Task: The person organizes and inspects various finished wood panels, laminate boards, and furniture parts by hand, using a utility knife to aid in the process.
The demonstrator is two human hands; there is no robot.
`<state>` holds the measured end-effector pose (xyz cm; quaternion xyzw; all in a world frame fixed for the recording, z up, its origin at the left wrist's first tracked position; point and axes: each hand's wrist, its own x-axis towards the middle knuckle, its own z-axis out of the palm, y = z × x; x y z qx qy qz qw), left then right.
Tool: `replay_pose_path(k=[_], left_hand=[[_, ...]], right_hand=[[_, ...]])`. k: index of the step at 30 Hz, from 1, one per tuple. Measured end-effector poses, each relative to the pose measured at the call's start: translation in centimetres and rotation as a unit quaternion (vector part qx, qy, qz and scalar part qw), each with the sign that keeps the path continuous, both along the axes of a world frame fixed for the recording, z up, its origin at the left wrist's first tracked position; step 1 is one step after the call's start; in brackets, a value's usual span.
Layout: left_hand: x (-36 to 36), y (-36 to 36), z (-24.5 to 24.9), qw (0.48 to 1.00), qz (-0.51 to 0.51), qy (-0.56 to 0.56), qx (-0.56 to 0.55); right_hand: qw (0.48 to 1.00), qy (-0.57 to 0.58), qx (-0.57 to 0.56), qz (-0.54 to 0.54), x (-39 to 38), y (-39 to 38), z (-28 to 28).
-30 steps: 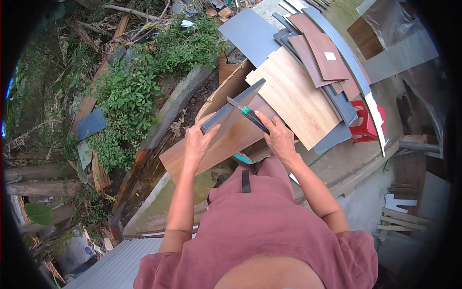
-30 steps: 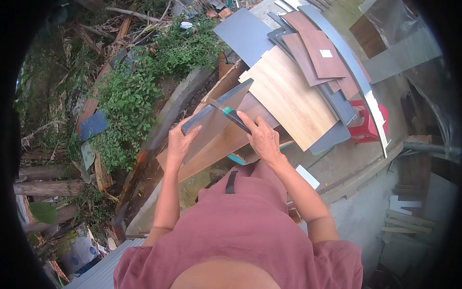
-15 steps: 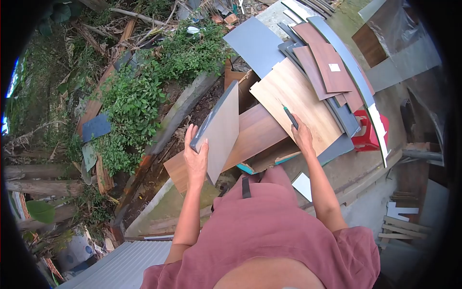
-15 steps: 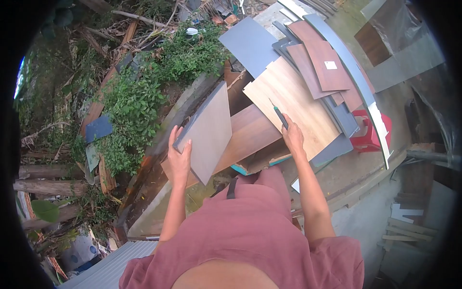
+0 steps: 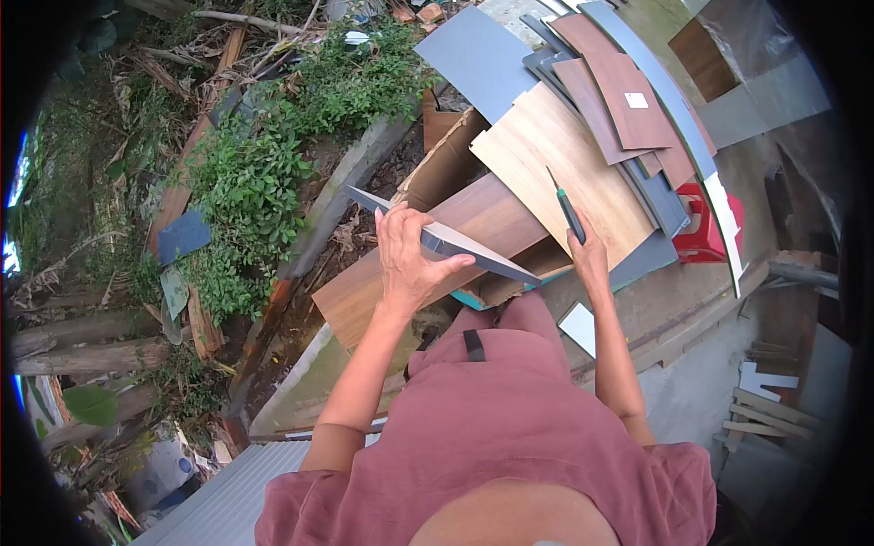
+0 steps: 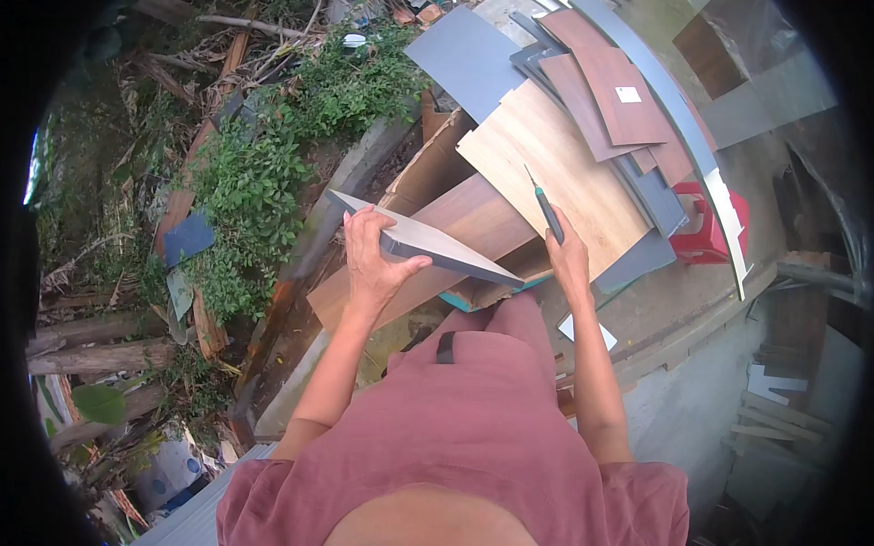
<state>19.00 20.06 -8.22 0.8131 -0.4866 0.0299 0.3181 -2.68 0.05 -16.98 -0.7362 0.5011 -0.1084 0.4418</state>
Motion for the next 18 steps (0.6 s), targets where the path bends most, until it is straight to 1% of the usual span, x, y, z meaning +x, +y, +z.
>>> replay_pose_path(k=[1, 3, 4, 5, 6, 7, 9, 10, 11, 13, 16, 17, 18], left_hand=[[0.2, -0.4, 0.0, 1.0, 0.021, 0.003, -0.002], [0.7, -0.8, 0.3, 1.0, 0.025, -0.006, -0.012], [1.2, -0.7, 0.3, 1.0, 0.026, 0.003, -0.004], [1.6, -0.5, 0.3, 1.0, 0.028, 0.012, 0.004], [2.0, -0.5, 0.1, 1.0, 0.006, -0.002, -0.019], [1.9, -0.4, -0.2, 1.0, 0.004, -0.003, -0.016], [1.6, 0.0, -0.3, 0.994, 0.012, 0.111, -0.012], [1.1, -0.3, 0.1, 0.993, 0.024, 0.105, -0.046], [0.8, -0.3, 0.2, 0.994, 0.024, 0.102, -0.043], [0.4, -0.5, 0.2, 0.991, 0.056, 0.103, -0.061], [0.4, -0.2, -0.2, 0.987, 0.074, 0.108, -0.092], [0.5, 0.1, -0.1, 0.987, 0.071, 0.109, -0.092], [0.5, 0.4, 0.0, 0.987, 0.082, 0.117, -0.079]], right_hand=[[1.0, -0.002, 0.005, -0.004, 0.0, 0.4, 0.4], [0.999, -0.049, -0.002, 0.012, 0.3, 1.1, 1.7], [0.997, -0.015, 0.076, 0.01, 1.0, 1.6, 4.4], [0.997, -0.053, 0.042, 0.024, 1.1, 2.5, 4.7], [0.996, -0.077, 0.03, 0.037, 1.5, 3.4, 5.3], [0.993, -0.102, 0.017, 0.049, 1.9, 4.3, 5.9], [0.983, -0.158, -0.005, 0.097, 2.9, 6.2, 7.4], [0.981, -0.149, -0.001, 0.121, 3.5, 7.2, 8.3], [0.98, -0.138, 0.0, 0.145, 3.9, 8.0, 9.2], [0.972, -0.147, -0.011, 0.184, 4.7, 9.3, 10.7], [0.968, -0.131, -0.07, 0.204, 5.2, 9.8, 10.4], [0.964, -0.117, -0.098, 0.22, 5.3, 9.7, 10.3], [0.956, -0.133, -0.129, 0.229, 5.4, 9.5, 10.0]])
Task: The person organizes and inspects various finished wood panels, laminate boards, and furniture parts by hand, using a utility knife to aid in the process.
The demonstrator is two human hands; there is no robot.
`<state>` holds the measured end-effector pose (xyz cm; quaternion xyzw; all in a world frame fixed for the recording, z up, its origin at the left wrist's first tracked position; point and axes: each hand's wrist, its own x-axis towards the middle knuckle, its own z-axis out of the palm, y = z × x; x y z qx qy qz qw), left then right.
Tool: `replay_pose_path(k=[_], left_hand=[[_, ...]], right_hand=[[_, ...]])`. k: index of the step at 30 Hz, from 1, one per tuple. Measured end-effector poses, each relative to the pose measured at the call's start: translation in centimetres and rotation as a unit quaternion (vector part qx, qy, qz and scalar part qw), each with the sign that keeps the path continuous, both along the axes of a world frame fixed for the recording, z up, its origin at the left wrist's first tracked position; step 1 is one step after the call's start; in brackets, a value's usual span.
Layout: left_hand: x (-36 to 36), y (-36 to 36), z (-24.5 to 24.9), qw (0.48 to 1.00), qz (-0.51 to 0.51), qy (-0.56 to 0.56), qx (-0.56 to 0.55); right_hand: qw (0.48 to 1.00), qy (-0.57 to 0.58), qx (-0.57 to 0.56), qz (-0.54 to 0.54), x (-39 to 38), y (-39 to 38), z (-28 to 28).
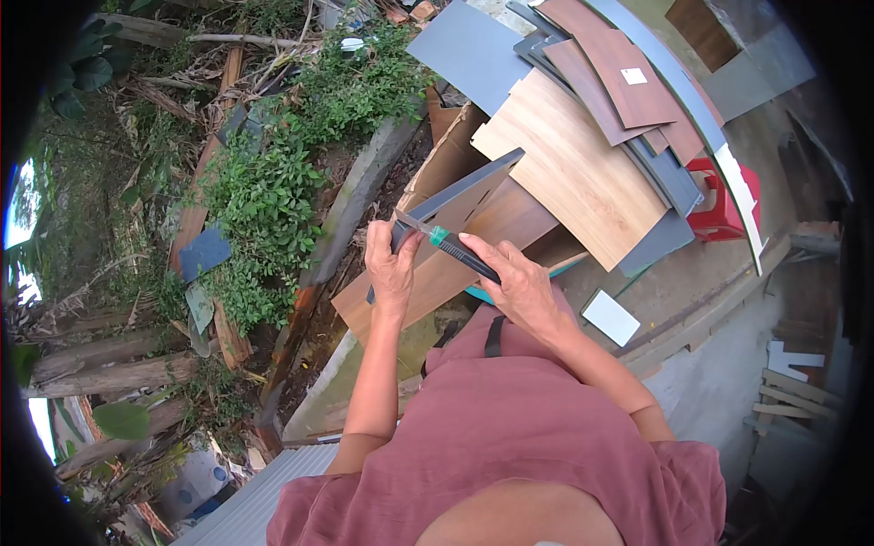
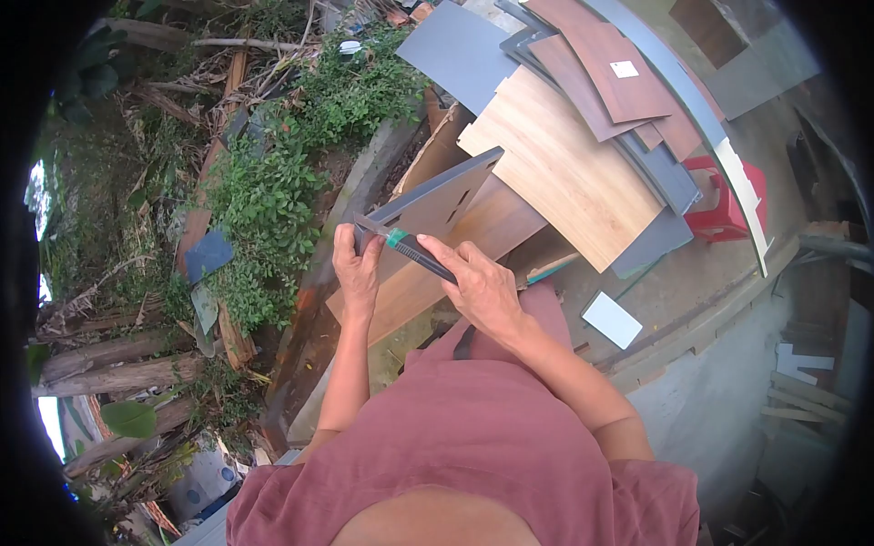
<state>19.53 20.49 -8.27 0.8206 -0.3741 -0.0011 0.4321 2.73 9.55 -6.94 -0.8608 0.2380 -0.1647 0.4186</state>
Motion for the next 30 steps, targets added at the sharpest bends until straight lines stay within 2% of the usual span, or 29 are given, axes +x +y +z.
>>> replay_pose_path(k=[7, 9, 11, 13, 15, 17, 18, 19, 21, 22, 23, 24, 26, 29, 30], left_hand=[[0.8, 2.4, -0.8, 0.998, 0.039, 0.048, 0.007], [1.2, 3.4, -1.3, 0.997, 0.06, 0.055, 0.003], [1.5, 4.7, -1.8, 0.995, 0.071, 0.065, 0.003], [1.5, 6.1, -2.1, 0.977, 0.116, 0.178, -0.021], [1.9, 7.5, -2.0, 0.975, 0.122, 0.184, -0.006], [2.2, 8.6, -1.6, 0.964, 0.138, 0.225, -0.025], [2.4, 9.3, -1.5, 0.965, 0.138, 0.223, -0.029], [2.7, 10.1, -1.7, 0.963, 0.151, 0.223, -0.025], [3.3, 11.7, -1.9, 0.948, 0.177, 0.265, -0.011], [3.6, 12.3, -2.2, 0.948, 0.174, 0.268, -0.004], [3.9, 12.9, -2.7, 0.952, 0.177, 0.251, -0.003], [4.0, 13.4, -3.1, 0.955, 0.182, 0.234, -0.003], [4.0, 14.5, -3.6, 0.955, 0.187, 0.229, 0.019], [3.8, 14.7, -4.0, 0.954, 0.198, 0.222, 0.037], [3.7, 14.8, -4.0, 0.952, 0.204, 0.225, 0.034]], right_hand=[[0.996, 0.04, -0.077, -0.001, 0.4, -3.6, -3.9], [0.988, 0.117, -0.102, -0.028, 0.6, -5.6, -5.7], [0.985, 0.133, -0.092, -0.065, 0.8, -8.1, -9.2], [0.976, 0.164, -0.099, -0.105, 1.1, -10.7, -11.7], [0.975, 0.175, -0.091, -0.107, 0.7, -13.7, -17.3], [0.973, 0.185, -0.079, -0.111, 1.4, -14.9, -19.1], [0.96, 0.16, 0.199, -0.113, 2.2, -15.2, -18.3], [0.872, 0.122, 0.462, -0.109, 2.8, -15.2, -17.1], [0.852, 0.109, 0.504, -0.092, 4.3, -13.7, -14.7], [0.854, 0.094, 0.51, -0.04, 4.9, -13.2, -14.4], [0.854, 0.079, 0.514, 0.012, 5.3, -12.7, -14.4], [0.851, 0.082, 0.518, 0.009, 5.7, -12.1, -14.6], [0.883, 0.073, 0.462, 0.031, 6.0, -10.8, -15.4], [0.888, 0.088, 0.448, 0.042, 5.3, -9.5, -19.1], [0.904, 0.101, 0.412, 0.059, 4.9, -9.0, -19.4]])
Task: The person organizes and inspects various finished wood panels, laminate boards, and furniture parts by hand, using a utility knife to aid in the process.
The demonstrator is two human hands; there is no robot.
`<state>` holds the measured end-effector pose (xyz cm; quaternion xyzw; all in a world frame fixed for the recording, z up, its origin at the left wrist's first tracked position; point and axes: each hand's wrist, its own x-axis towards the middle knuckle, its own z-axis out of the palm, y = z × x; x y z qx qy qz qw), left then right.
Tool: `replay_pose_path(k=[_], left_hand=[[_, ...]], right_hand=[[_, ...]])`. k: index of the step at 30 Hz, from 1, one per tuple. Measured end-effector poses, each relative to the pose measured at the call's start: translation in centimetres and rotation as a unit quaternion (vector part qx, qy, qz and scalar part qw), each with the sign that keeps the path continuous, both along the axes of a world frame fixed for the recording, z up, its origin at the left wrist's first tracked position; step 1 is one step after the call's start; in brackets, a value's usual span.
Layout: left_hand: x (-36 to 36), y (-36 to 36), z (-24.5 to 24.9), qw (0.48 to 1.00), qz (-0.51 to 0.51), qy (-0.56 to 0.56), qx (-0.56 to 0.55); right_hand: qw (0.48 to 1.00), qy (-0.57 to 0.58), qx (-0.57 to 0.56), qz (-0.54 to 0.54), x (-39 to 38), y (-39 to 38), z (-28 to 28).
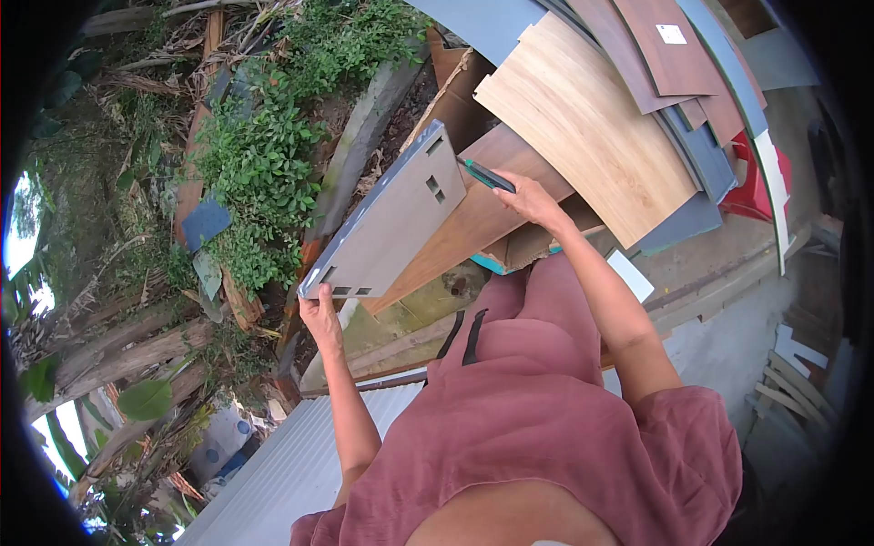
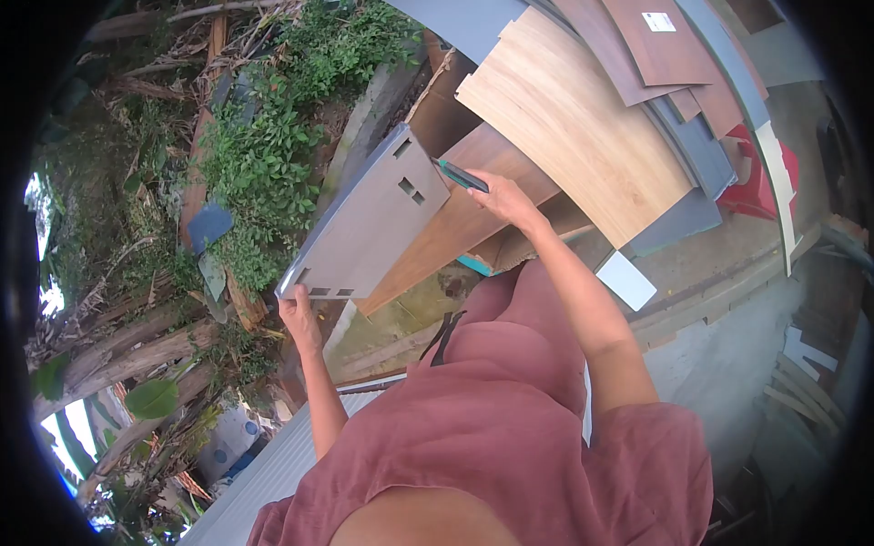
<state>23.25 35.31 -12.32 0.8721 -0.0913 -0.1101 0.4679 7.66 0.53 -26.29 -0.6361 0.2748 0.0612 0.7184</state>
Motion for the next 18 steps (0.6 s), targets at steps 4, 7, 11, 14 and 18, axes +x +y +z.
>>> replay_pose_path(k=[4, 7, 11, 14, 18], left_hand=[[0.0, -0.1, -0.2, 1.0, 0.013, -0.006, -0.017], [0.5, 0.3, -0.2, 1.0, 0.006, -0.004, 0.014], [0.2, -1.6, 0.3, 0.999, 0.026, -0.007, -0.044], [0.3, -2.9, 0.8, 0.998, 0.014, 0.019, -0.053], [-0.1, -5.9, 1.6, 0.991, -0.034, 0.067, -0.107]], right_hand=[[0.994, 0.062, -0.089, 0.02, -1.5, 4.0, -8.2], [0.982, 0.137, -0.121, 0.048, -3.1, 6.2, -11.9], [0.973, 0.162, -0.152, 0.067, -4.4, 5.7, -9.5], [0.986, 0.052, -0.154, -0.048, -7.0, 5.1, -9.2], [0.976, 0.085, -0.15, -0.135, -11.5, 3.4, -5.1]])
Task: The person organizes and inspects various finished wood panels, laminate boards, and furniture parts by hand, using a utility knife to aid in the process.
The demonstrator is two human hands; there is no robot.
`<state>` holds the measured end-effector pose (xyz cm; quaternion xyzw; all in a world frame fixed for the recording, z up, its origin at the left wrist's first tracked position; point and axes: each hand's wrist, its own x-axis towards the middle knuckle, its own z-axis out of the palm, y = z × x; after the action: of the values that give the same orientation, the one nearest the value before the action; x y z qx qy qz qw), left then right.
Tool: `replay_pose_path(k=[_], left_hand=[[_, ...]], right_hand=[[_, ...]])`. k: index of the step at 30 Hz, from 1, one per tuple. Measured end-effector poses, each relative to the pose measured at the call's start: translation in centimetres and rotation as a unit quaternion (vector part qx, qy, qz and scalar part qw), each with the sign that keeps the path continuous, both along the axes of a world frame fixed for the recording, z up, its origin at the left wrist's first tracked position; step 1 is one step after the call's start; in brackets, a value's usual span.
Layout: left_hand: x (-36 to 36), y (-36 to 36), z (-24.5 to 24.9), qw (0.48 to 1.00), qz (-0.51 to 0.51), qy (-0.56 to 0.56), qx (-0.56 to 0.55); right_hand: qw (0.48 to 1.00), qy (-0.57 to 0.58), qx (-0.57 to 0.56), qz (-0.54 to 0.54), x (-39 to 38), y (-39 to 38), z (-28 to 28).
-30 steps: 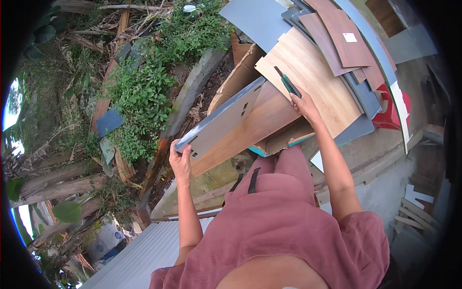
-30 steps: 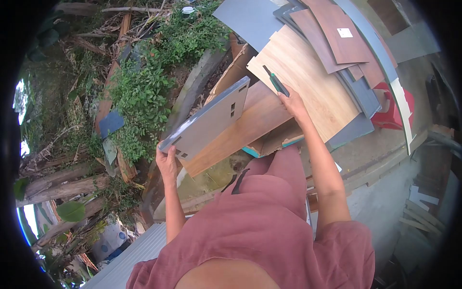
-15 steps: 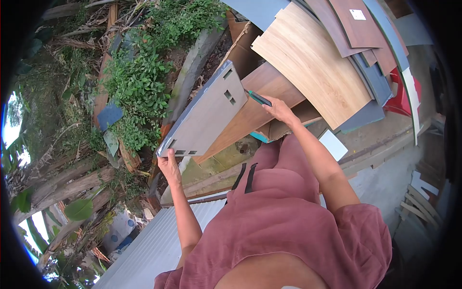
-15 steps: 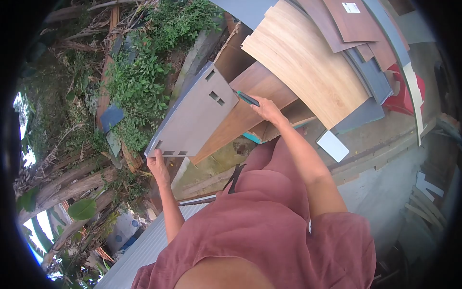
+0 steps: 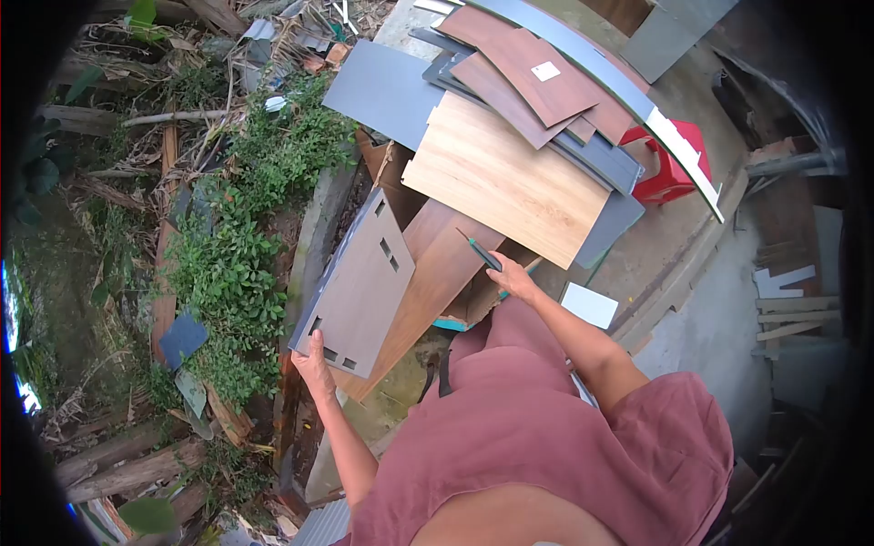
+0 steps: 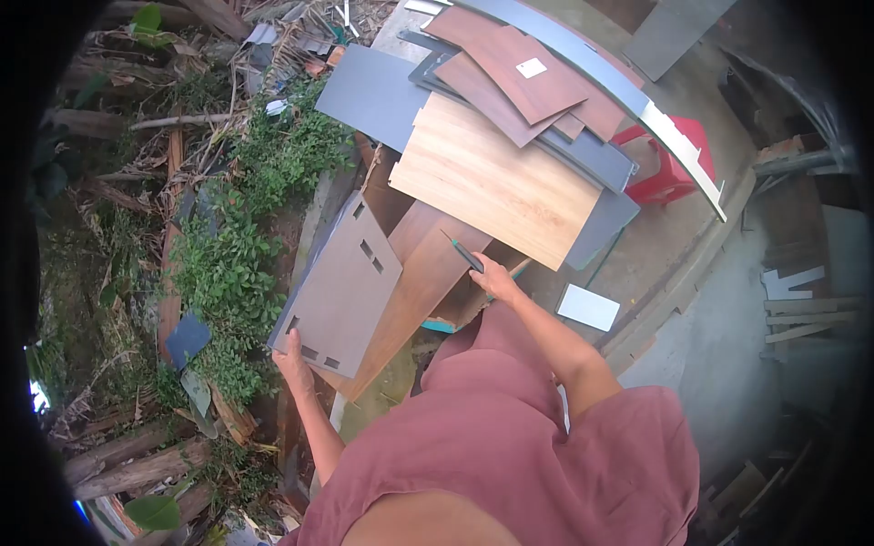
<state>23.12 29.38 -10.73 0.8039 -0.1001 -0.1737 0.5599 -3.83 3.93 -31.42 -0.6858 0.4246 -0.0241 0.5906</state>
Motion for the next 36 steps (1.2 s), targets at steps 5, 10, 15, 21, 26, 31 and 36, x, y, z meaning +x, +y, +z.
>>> replay_pose_path(k=[5, 10, 15, 21, 26, 31, 36], left_hand=[[-0.2, -5.1, 1.7, 0.999, -0.013, -0.039, -0.021], [-0.3, -7.5, 2.3, 0.998, 0.013, -0.015, -0.066], [1.5, -7.9, 5.4, 0.975, 0.021, 0.113, -0.19], [-0.5, -18.6, 7.5, 0.916, 0.007, 0.257, -0.308], [-2.3, -35.0, 2.2, 0.846, -0.06, 0.402, -0.346], [-4.1, -49.9, -7.4, 0.795, -0.102, 0.496, -0.333], [-4.9, -57.7, -14.1, 0.791, -0.11, 0.504, -0.33]], right_hand=[[0.988, 0.02, -0.038, -0.147, -6.4, 0.5, 1.8], [0.92, -0.083, 0.168, -0.344, -8.2, 2.7, 6.5], [0.864, -0.21, 0.245, -0.386, -8.0, 1.6, 7.3], [0.818, -0.342, 0.282, -0.367, -5.4, -7.7, 13.5], [0.793, -0.422, 0.235, -0.372, -5.2, -18.2, 14.5], [0.866, -0.267, 0.125, -0.404, -7.4, -29.3, 11.9], [0.914, -0.188, 0.054, -0.355, -8.4, -35.8, 8.8]])
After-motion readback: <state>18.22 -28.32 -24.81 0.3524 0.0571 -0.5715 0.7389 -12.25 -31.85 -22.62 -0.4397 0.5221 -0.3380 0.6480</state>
